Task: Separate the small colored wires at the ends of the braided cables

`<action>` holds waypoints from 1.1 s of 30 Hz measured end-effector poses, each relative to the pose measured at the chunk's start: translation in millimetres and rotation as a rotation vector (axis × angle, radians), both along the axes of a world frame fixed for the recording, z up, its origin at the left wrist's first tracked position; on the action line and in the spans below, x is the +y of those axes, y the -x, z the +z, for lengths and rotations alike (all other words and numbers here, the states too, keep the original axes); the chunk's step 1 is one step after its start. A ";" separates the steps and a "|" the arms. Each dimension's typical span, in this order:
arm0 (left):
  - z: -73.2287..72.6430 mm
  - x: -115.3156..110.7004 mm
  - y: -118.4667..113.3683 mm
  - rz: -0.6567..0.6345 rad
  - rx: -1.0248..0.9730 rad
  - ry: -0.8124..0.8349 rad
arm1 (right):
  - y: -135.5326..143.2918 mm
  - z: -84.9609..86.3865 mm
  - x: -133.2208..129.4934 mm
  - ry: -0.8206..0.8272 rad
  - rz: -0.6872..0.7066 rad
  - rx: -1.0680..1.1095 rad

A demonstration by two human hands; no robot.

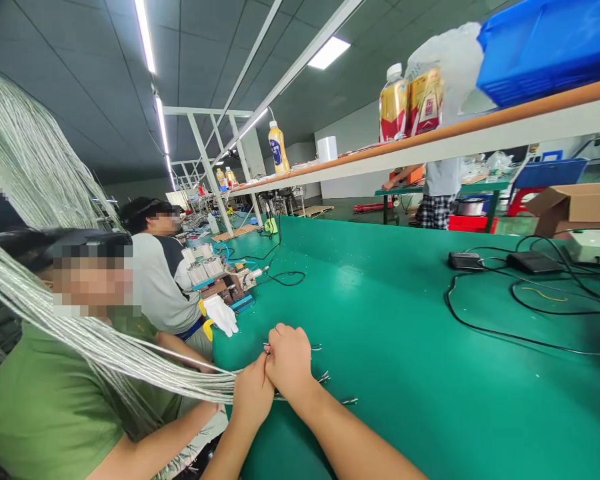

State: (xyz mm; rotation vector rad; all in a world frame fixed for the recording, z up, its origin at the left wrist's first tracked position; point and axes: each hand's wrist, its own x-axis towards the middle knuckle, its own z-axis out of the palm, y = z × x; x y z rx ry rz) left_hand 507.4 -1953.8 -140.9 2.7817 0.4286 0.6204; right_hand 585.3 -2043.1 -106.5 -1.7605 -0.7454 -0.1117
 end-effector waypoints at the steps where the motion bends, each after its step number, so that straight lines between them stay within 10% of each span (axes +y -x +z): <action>1: 0.7 -0.3 0.5 0.005 -0.003 0.025 | 1.7 1.2 0.5 0.000 -0.017 -0.008; 9: -0.6 -4.0 4.6 -0.031 -0.100 0.010 | -24.7 22.8 0.6 0.106 0.222 0.806; 19: -1.7 -1.7 0.3 -0.018 -0.060 -0.036 | -4.3 15.4 -1.1 -0.053 0.005 0.247; 27: -3.3 -3.5 1.1 -0.019 -0.081 -0.102 | -32.2 17.4 5.5 -0.004 0.050 0.666; 33: -3.2 -1.4 1.0 -0.011 -0.075 -0.091 | -19.5 19.9 4.8 -0.097 0.004 0.562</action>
